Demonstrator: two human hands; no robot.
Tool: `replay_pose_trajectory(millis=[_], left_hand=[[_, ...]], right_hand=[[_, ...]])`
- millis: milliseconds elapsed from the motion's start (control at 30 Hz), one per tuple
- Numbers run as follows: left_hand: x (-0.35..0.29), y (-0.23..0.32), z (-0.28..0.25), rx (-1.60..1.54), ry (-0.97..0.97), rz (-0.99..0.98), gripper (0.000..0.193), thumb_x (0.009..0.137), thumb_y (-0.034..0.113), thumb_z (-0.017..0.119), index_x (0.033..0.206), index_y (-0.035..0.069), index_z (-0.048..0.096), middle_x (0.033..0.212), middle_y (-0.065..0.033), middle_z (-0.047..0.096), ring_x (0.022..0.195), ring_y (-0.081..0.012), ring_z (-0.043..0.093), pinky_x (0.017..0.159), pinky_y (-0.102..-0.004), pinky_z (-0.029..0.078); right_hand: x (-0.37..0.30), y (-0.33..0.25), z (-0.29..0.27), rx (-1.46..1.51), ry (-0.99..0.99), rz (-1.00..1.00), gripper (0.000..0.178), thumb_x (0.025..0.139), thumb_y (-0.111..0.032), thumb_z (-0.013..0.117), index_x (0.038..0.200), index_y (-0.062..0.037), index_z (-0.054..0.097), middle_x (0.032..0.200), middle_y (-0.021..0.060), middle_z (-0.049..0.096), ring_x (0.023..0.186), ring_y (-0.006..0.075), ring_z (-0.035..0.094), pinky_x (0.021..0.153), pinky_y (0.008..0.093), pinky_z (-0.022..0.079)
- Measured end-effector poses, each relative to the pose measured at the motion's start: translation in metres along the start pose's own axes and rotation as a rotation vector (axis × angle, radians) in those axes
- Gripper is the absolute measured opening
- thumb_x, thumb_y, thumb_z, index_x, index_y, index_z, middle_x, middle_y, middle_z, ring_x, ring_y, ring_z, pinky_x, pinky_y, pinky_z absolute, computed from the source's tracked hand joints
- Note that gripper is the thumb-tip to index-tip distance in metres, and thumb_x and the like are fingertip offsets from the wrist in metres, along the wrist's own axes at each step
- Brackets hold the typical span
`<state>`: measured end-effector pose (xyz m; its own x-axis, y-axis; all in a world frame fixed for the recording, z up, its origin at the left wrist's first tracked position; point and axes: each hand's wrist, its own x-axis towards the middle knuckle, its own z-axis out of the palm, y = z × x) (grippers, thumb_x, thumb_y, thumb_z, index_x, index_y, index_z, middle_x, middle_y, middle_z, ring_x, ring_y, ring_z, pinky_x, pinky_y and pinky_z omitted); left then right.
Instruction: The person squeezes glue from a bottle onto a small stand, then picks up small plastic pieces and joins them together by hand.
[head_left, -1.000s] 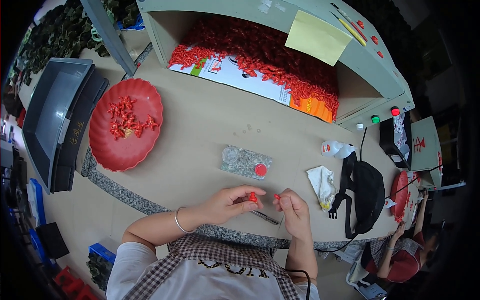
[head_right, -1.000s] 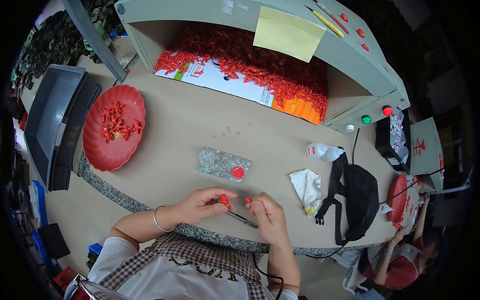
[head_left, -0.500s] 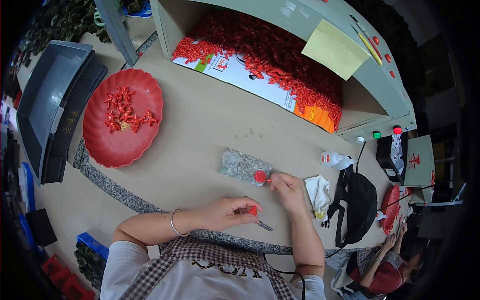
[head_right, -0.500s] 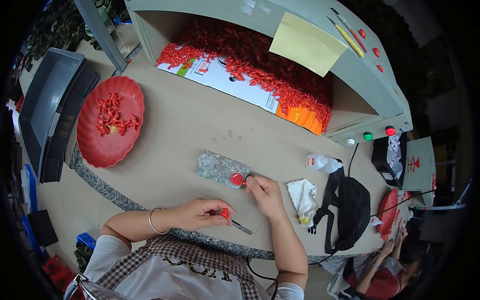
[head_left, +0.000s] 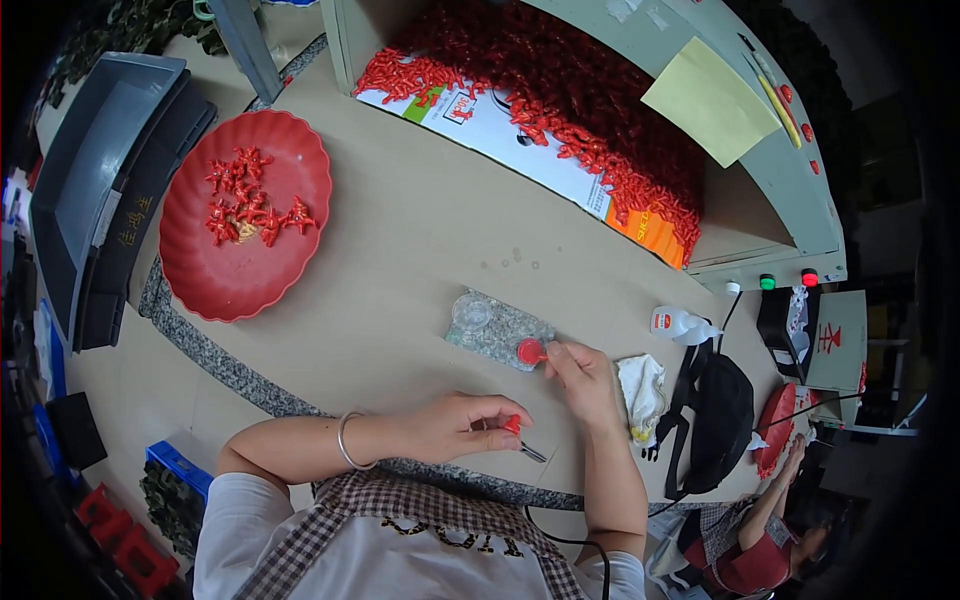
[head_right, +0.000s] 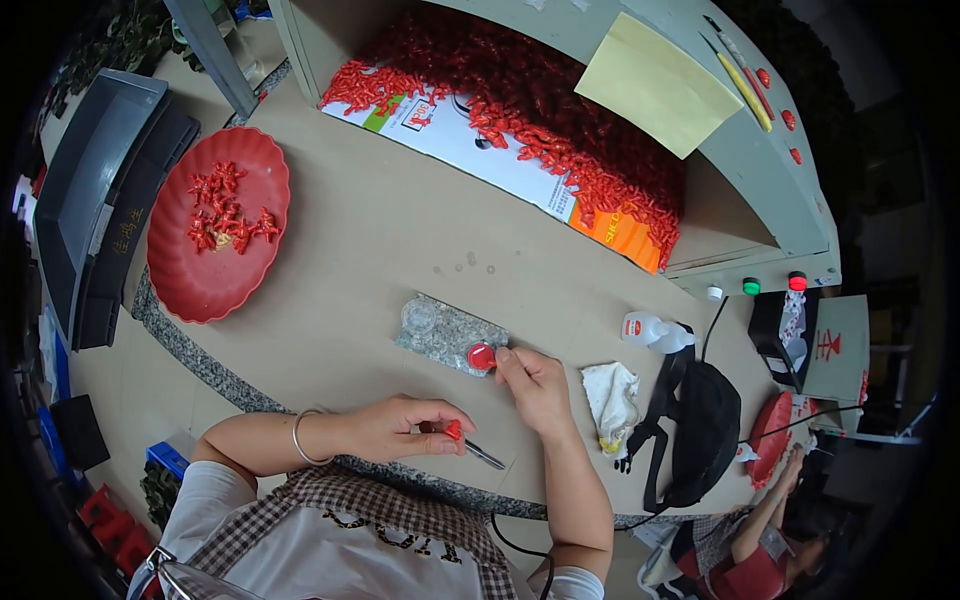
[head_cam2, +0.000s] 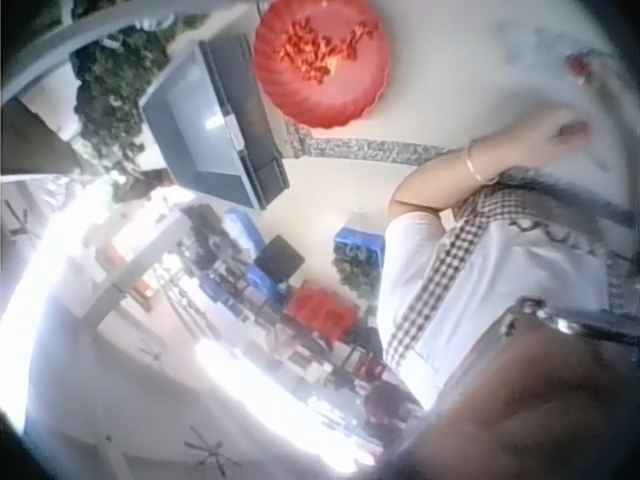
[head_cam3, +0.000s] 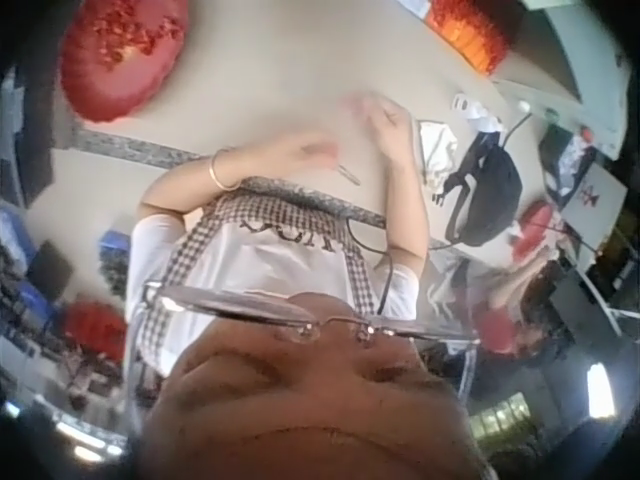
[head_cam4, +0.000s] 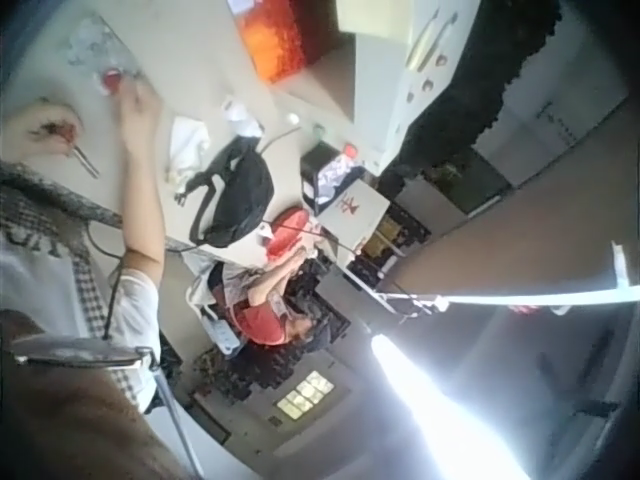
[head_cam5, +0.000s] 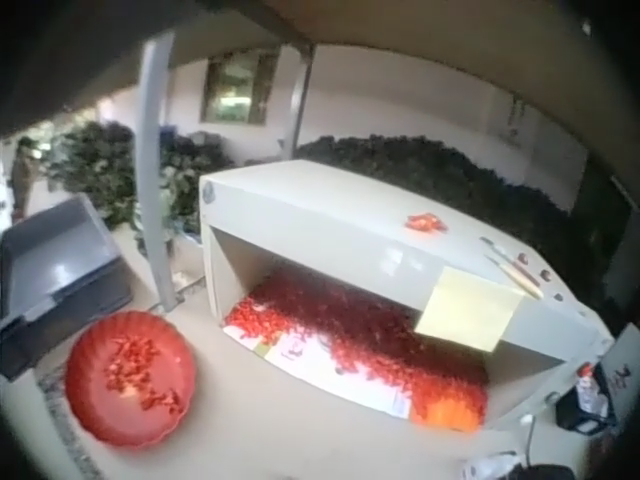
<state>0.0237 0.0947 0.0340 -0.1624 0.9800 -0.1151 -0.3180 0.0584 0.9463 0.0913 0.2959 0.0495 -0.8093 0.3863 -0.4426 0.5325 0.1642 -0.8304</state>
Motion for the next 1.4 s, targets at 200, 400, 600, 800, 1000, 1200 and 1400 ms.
replay_pose_trajectory(millis=[200, 400, 600, 800, 1000, 1200, 1400], left_hand=[[-0.001, 0.002, 0.0, -0.005, -0.01, -0.017, 0.033, 0.09, 0.028, 0.055, 0.116, 0.007, 0.052, 0.097, -0.0018, 0.061, 0.082, -0.008, 0.054, 0.073, -0.0245, 0.044], [-0.001, 0.003, 0.0, -0.025, -0.004, 0.0, 0.033, 0.091, 0.027, 0.054, 0.116, 0.006, 0.052, 0.097, -0.0021, 0.062, 0.082, -0.0078, 0.055, 0.073, -0.0241, 0.044], [-0.001, 0.004, 0.0, 0.005, -0.012, -0.014, 0.033, 0.091, 0.027, 0.054, 0.116, 0.006, 0.051, 0.094, -0.0021, 0.061, 0.087, -0.0081, 0.057, 0.074, -0.0243, 0.044], [0.0, 0.004, 0.0, 0.01, 0.0, 0.027, 0.032, 0.092, 0.021, 0.052, 0.119, 0.004, 0.049, 0.094, -0.0044, 0.061, 0.084, -0.009, 0.059, 0.075, -0.0243, 0.046], [0.001, 0.008, -0.001, -0.116, -0.033, -0.083, 0.031, 0.093, 0.017, 0.049, 0.122, 0.004, 0.047, 0.094, -0.0052, 0.062, 0.075, -0.0076, 0.056, 0.071, -0.0227, 0.049], [0.001, 0.003, -0.002, -0.212, -0.044, -0.016, 0.032, 0.095, 0.017, 0.045, 0.124, 0.005, 0.046, 0.102, -0.005, 0.059, 0.08, -0.0083, 0.055, 0.071, -0.0237, 0.048], [-0.001, 0.002, -0.007, -0.29, -0.043, -0.041, 0.032, 0.095, 0.015, 0.044, 0.126, 0.006, 0.044, 0.106, -0.0046, 0.057, 0.089, -0.0098, 0.054, 0.078, -0.0255, 0.046]], right_hand=[[0.002, 0.003, 0.001, 0.005, 0.006, -0.022, 0.037, 0.09, -0.027, 0.054, 0.061, -0.0041, 0.056, 0.052, -0.0055, 0.042, 0.052, 0.0041, 0.035, 0.047, 0.0225, 0.028], [0.002, 0.0, 0.001, -0.018, 0.02, -0.014, 0.037, 0.089, -0.027, 0.054, 0.06, -0.0041, 0.056, 0.052, -0.0055, 0.042, 0.052, 0.0041, 0.036, 0.047, 0.0228, 0.028], [0.002, -0.001, 0.004, -0.043, 0.032, -0.012, 0.037, 0.089, -0.026, 0.054, 0.06, -0.0042, 0.056, 0.052, -0.0053, 0.042, 0.052, 0.0042, 0.036, 0.047, 0.0229, 0.029], [0.001, -0.002, 0.001, -0.009, 0.03, 0.0, 0.037, 0.089, -0.027, 0.054, 0.059, -0.0045, 0.055, 0.053, -0.0056, 0.042, 0.052, 0.004, 0.035, 0.047, 0.0224, 0.028], [0.003, 0.003, 0.001, 0.015, 0.042, -0.018, 0.038, 0.09, -0.027, 0.054, 0.059, -0.0051, 0.055, 0.052, -0.0065, 0.04, 0.051, 0.0038, 0.034, 0.046, 0.0223, 0.027], [0.002, 0.001, 0.001, 0.013, 0.063, -0.028, 0.038, 0.09, -0.027, 0.054, 0.059, -0.0054, 0.054, 0.052, -0.0066, 0.039, 0.051, 0.0036, 0.033, 0.046, 0.0222, 0.027], [-0.002, 0.008, -0.003, 0.146, 0.032, -0.065, 0.034, 0.091, -0.027, 0.052, 0.065, -0.0048, 0.055, 0.057, -0.0052, 0.044, 0.055, 0.0037, 0.037, 0.049, 0.0207, 0.029]])
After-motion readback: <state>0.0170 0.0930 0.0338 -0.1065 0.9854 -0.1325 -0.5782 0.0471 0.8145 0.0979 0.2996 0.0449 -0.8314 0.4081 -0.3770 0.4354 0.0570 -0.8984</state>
